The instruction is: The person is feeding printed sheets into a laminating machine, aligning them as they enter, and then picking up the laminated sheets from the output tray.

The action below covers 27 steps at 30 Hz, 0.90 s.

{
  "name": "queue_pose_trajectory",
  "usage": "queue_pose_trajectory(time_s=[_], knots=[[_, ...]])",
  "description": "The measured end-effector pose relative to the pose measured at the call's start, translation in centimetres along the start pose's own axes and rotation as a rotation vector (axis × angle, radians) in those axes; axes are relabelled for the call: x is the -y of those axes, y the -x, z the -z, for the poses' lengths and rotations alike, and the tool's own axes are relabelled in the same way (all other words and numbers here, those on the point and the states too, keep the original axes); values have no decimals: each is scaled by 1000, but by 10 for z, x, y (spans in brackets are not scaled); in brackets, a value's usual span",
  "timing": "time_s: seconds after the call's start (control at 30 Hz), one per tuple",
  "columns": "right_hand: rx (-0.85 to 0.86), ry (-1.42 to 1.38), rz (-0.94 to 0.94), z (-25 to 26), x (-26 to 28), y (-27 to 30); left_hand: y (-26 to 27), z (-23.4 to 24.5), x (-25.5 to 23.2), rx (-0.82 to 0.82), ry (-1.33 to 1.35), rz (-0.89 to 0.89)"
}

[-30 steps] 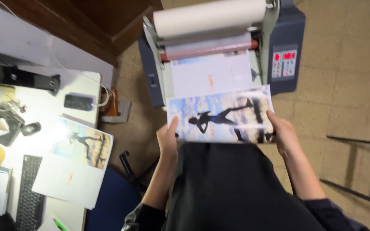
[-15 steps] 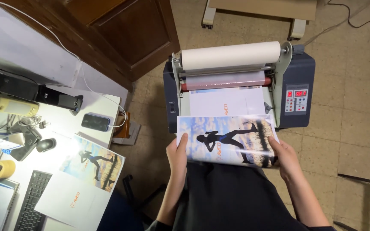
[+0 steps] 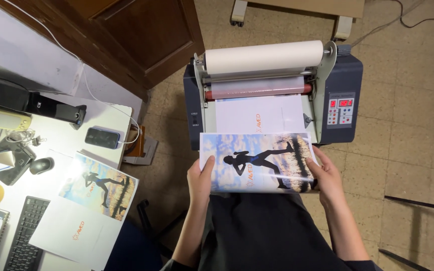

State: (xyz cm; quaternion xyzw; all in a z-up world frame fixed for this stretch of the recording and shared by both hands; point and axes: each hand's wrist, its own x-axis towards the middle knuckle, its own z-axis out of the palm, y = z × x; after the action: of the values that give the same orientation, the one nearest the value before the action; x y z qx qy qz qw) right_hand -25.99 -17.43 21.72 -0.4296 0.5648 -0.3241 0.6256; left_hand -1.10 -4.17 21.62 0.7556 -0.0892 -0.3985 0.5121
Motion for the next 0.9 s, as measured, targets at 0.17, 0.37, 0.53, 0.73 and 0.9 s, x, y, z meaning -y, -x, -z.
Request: queue_pose_trajectory(time_s=[0.17,0.37,0.53,0.73,0.9], knots=[[7,-2,24,11,-16,-2,6,-3,-8,-19,35,-23],[-7,81,15,0,4,1,2,-1,3,-20,36,-26],[7,37,27,4,-8,-1,-9,3,29,-13,34,-21],[1,-7,-15,9,-26,-9,-5,3,24,-9,10,21],[-18,31,-19,0,-8,2,3,-4,11,36,-11,79]])
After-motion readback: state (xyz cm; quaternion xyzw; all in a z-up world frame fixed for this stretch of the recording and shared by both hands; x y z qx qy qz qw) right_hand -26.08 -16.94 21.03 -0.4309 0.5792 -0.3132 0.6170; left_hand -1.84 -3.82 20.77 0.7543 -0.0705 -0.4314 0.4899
